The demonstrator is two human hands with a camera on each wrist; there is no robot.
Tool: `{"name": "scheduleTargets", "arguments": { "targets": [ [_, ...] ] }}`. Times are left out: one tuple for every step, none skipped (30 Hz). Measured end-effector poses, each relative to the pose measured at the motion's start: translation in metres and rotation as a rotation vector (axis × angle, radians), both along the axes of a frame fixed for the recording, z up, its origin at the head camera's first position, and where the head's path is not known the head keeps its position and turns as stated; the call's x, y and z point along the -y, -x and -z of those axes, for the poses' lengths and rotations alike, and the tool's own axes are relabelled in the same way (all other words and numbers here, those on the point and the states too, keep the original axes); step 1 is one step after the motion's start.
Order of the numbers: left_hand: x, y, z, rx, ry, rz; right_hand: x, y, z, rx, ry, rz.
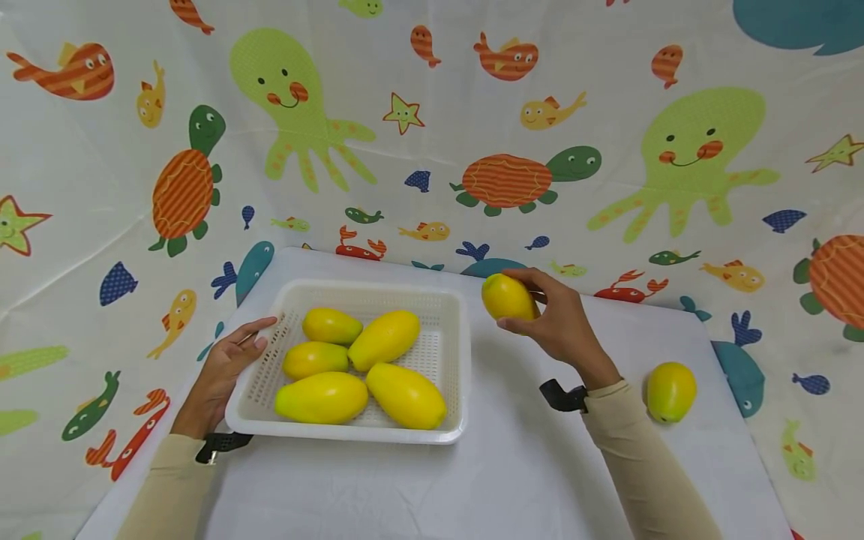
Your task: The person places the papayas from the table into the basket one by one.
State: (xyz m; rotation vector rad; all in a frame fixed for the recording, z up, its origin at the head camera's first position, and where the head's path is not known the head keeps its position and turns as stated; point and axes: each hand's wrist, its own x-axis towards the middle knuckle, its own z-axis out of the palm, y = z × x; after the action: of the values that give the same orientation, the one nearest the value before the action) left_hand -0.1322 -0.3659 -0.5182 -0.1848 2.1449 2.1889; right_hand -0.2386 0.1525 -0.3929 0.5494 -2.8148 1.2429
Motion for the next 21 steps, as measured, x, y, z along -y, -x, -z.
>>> {"name": "scheduleTargets", "arguments": {
  "targets": [
    [0.000, 0.000, 0.000, 0.000, -0.002, -0.001, 0.002, -0.001, 0.000, -0.009, 0.005, -0.010],
    [0.000, 0.000, 0.000, 0.001, -0.004, -0.002, 0.004, -0.002, 0.000, -0.016, 0.013, -0.021],
    [0.000, 0.000, 0.001, 0.001, -0.009, -0.003, 0.006, -0.003, 0.000, -0.025, 0.017, -0.032],
    [0.000, 0.000, 0.001, 0.000, -0.013, -0.003, 0.008, -0.004, 0.000, -0.032, 0.018, -0.039],
    [0.000, 0.000, 0.001, 0.001, -0.016, -0.003, 0.010, -0.005, 0.000, -0.041, 0.020, -0.048],
    [0.000, 0.000, 0.002, 0.002, -0.017, -0.004, 0.012, -0.006, 0.000, -0.043, 0.019, -0.055],
    [0.000, 0.000, 0.002, 0.004, -0.015, -0.006, 0.014, -0.007, 0.000, -0.047, 0.023, -0.066],
    [0.000, 0.000, 0.002, 0.007, -0.014, -0.008, 0.015, -0.008, 0.000, -0.050, 0.025, -0.074],
    [0.000, 0.000, 0.002, 0.008, -0.011, -0.010, 0.017, -0.008, 0.000, -0.054, 0.025, -0.082],
    [0.000, 0.000, 0.002, 0.010, -0.007, -0.012, 0.019, -0.008, 0.001, -0.059, 0.028, -0.091],
    [0.000, 0.000, 0.002, 0.010, -0.004, -0.013, 0.020, -0.009, 0.001, -0.064, 0.032, -0.102],
    [0.000, 0.000, 0.002, 0.009, -0.003, -0.014, 0.022, -0.010, 0.002, -0.068, 0.038, -0.112],
    [-0.001, 0.000, 0.002, 0.008, -0.001, -0.015, 0.024, -0.010, 0.002, -0.072, 0.044, -0.121],
    [-0.001, 0.000, 0.002, 0.005, -0.004, -0.015, 0.026, -0.010, 0.003, -0.074, 0.048, -0.128],
    [-0.001, -0.001, 0.002, 0.003, -0.002, -0.015, 0.028, -0.011, 0.004, -0.076, 0.052, -0.136],
    [-0.001, -0.001, 0.002, 0.002, -0.004, -0.016, 0.030, -0.011, 0.004, -0.074, 0.053, -0.144],
    [-0.001, -0.001, 0.002, 0.002, -0.008, -0.017, 0.032, -0.012, 0.005, -0.071, 0.055, -0.153],
    [-0.001, -0.001, 0.002, 0.004, -0.010, -0.017, 0.034, -0.012, 0.006, -0.066, 0.055, -0.160],
    [-0.002, -0.002, 0.002, 0.008, -0.011, -0.019, 0.037, -0.012, 0.007, -0.061, 0.053, -0.168],
    [-0.002, -0.002, 0.002, 0.012, -0.013, -0.020, 0.039, -0.013, 0.008, -0.056, 0.050, -0.175],
    [-0.002, -0.002, 0.002, 0.015, -0.015, -0.021, 0.042, -0.013, 0.009, -0.051, 0.049, -0.182]
  ]
}}
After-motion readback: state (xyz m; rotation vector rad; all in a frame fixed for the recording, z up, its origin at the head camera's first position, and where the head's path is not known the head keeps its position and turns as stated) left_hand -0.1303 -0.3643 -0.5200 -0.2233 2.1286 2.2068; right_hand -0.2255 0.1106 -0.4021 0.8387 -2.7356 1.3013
